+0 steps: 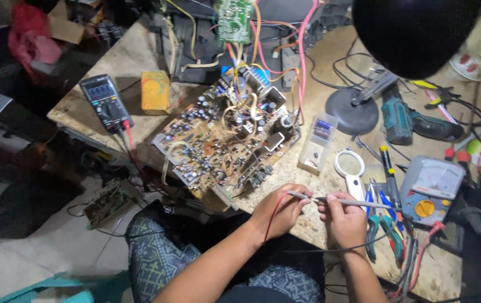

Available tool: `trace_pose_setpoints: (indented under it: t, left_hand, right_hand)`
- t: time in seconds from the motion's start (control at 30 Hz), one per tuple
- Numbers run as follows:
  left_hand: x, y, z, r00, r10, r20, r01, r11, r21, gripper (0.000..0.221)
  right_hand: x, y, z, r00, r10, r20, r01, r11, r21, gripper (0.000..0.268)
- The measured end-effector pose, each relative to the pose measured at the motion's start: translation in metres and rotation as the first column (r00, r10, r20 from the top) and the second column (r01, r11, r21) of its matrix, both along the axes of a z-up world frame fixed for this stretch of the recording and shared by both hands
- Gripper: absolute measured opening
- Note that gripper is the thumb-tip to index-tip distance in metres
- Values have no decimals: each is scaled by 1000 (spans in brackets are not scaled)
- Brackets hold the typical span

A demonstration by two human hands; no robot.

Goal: Repairing a television circuit board by desoldering components, inspecting the board, and testing circuits with a multimeter.

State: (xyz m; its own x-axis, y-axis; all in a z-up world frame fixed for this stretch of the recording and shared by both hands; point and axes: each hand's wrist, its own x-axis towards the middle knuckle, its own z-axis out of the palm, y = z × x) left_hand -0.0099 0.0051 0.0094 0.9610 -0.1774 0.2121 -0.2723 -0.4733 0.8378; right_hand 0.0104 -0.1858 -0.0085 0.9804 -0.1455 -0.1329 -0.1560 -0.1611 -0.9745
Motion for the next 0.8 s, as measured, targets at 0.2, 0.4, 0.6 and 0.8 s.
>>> trace_pose_setpoints:
  t: [0.2, 0.4, 0.6, 0.8]
  left_hand:
    - [-5, 6, 3, 994, 16, -105, -33, 987, -157, 19]
    - [-8, 7, 9, 987, -13, -160, -1, 996, -85, 18]
    - [-8, 8, 10, 984, -34, -173, 20, 997, -81, 18]
    - [-8, 7, 7, 988, -24, -153, 16, 998, -53, 19]
  right_hand:
    - [-3, 13, 11, 998, -33, -56, 26, 992, -125, 19]
    - [-6, 14, 13, 999, -41, -15, 38, 983, -179, 16]
    - [-8, 15, 14, 999, -35, -19, 32, 990, -140, 17]
    - [-5, 10, 5, 999, -32, -10, 31, 991, -128, 16]
